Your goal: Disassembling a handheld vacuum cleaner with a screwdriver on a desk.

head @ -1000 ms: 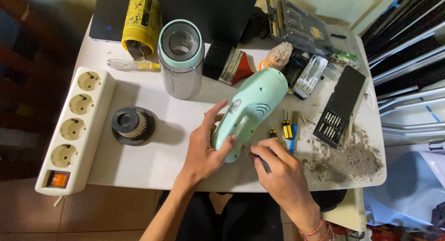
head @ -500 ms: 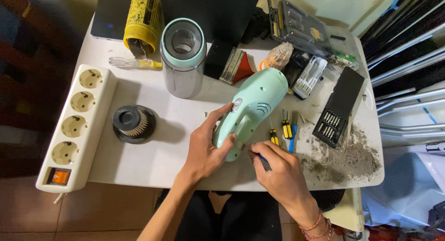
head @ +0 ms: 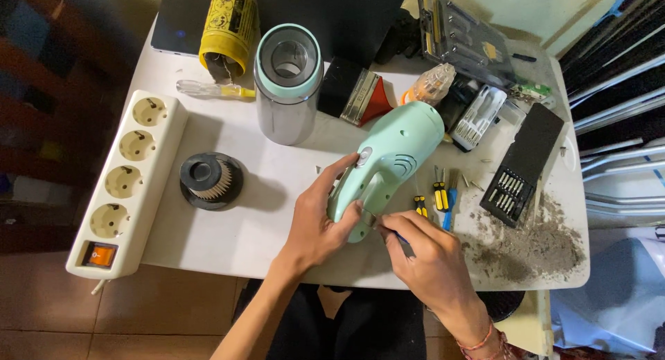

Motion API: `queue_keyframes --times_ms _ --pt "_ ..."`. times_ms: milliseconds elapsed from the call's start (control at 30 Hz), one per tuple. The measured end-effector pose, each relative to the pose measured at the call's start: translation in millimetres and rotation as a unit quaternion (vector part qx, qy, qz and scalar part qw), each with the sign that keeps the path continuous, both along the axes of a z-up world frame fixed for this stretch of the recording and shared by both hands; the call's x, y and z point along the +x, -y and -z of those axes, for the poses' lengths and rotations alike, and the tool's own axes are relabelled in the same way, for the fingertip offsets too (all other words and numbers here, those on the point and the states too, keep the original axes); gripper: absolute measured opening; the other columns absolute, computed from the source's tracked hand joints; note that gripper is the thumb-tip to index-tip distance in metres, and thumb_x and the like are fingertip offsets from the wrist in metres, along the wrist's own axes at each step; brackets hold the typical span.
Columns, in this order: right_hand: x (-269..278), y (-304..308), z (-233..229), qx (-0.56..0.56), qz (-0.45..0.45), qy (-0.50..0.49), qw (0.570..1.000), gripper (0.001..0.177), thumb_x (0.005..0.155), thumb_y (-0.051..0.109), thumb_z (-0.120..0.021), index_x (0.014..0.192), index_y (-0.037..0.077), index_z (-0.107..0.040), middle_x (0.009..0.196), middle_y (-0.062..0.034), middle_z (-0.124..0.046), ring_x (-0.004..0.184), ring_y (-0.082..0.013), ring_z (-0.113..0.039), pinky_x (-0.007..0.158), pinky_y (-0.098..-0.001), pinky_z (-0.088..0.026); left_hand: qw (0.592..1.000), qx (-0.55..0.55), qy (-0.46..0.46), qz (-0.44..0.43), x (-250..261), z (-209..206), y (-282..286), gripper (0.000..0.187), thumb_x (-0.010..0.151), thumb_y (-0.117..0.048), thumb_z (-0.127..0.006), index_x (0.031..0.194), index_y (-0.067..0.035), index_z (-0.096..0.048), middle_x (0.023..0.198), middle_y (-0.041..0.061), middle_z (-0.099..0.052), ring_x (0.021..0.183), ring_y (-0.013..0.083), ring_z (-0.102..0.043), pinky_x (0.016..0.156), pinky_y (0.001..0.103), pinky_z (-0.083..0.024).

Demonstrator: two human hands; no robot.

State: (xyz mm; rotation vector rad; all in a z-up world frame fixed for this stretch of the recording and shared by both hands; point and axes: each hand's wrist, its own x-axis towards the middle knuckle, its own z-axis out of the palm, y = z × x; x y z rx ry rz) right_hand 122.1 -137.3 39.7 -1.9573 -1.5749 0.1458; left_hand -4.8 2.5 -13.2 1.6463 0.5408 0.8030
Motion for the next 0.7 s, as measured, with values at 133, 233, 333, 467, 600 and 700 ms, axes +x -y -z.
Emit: queue_keyframes --times_ms 133,233,333,467,600,700 --pt "-3.4 -4.0 -8.2 -0.006 -0.015 0.068 0.998 0.016 0.082 -0.001 -0.070 0.098 0.001 -0.070 0.095 -0.0090 -0.072 0.083 -0.0295 -0.071 0.071 -0.0374 -0.057 1.000 0.007 0.013 -0.002 -0.1 -0.7 0.7 0.064 0.085 -0.012 -0.066 0.147 -0.006 -0.053 0.129 0.021 -0.070 0.113 0.0307 -0.072 0.098 0.038 -0.055" --pt "-4.1 -4.3 -8.8 -0.022 -0.017 0.115 0.993 0.013 0.083 -0.002 -0.069 0.096 0.002 -0.070 0.094 -0.0083 -0.071 0.083 -0.0296 -0.071 0.071 -0.0385 -0.057 1.000 0.007 0.013 -0.004 -0.4 -3.2 1.4 0.063 0.085 -0.012 -0.065 0.146 -0.006 -0.053 0.129 0.019 -0.070 0.113 0.0301 -0.072 0.098 0.037 -0.055" --pt "-1.0 -2.8 -7.0 -0.025 -0.011 0.113 0.993 0.017 0.080 -0.004 -0.067 0.095 0.003 -0.071 0.094 -0.0078 -0.072 0.083 -0.0299 -0.072 0.071 -0.0388 -0.057 1.000 -0.003 0.003 0.001 -0.3 -6.0 2.2 0.063 0.084 -0.012 -0.065 0.146 -0.006 -0.054 0.131 0.018 -0.070 0.111 0.0294 -0.072 0.096 0.037 -0.055" --pt "6.5 0.6 -2.5 -0.003 -0.013 0.036 0.999 0.014 0.081 -0.002 -0.068 0.093 0.002 -0.070 0.095 -0.0075 -0.073 0.083 -0.0286 -0.073 0.071 -0.0367 -0.059 1.000 0.013 0.018 -0.005 0.0 -4.0 1.6 0.063 0.084 -0.011 -0.065 0.146 -0.005 -0.054 0.131 0.018 -0.069 0.116 0.0296 -0.071 0.099 0.037 -0.055" --pt "18.1 15.5 13.0 -0.030 -0.001 0.102 0.994 0.013 0.078 -0.003 -0.072 0.089 0.002 -0.071 0.093 -0.0097 -0.075 0.083 -0.0304 -0.074 0.071 -0.0370 -0.058 1.000 0.006 0.017 -0.011 -0.6 0.7 1.7 0.062 0.085 -0.010 -0.065 0.146 -0.004 -0.054 0.129 0.019 -0.070 0.115 0.0286 -0.071 0.100 0.038 -0.054" --pt "17.5 27.3 16.4 0.039 0.020 -0.007 0.999 0.015 0.083 0.002 -0.076 0.097 0.002 -0.071 0.097 -0.0098 -0.074 0.086 -0.0241 -0.076 0.077 -0.0311 -0.060 1.000 -0.025 0.002 -0.011 0.3 4.0 -0.1 0.062 0.084 -0.010 -0.063 0.145 -0.004 -0.054 0.126 0.019 -0.071 0.105 0.0270 -0.071 0.095 0.037 -0.055"
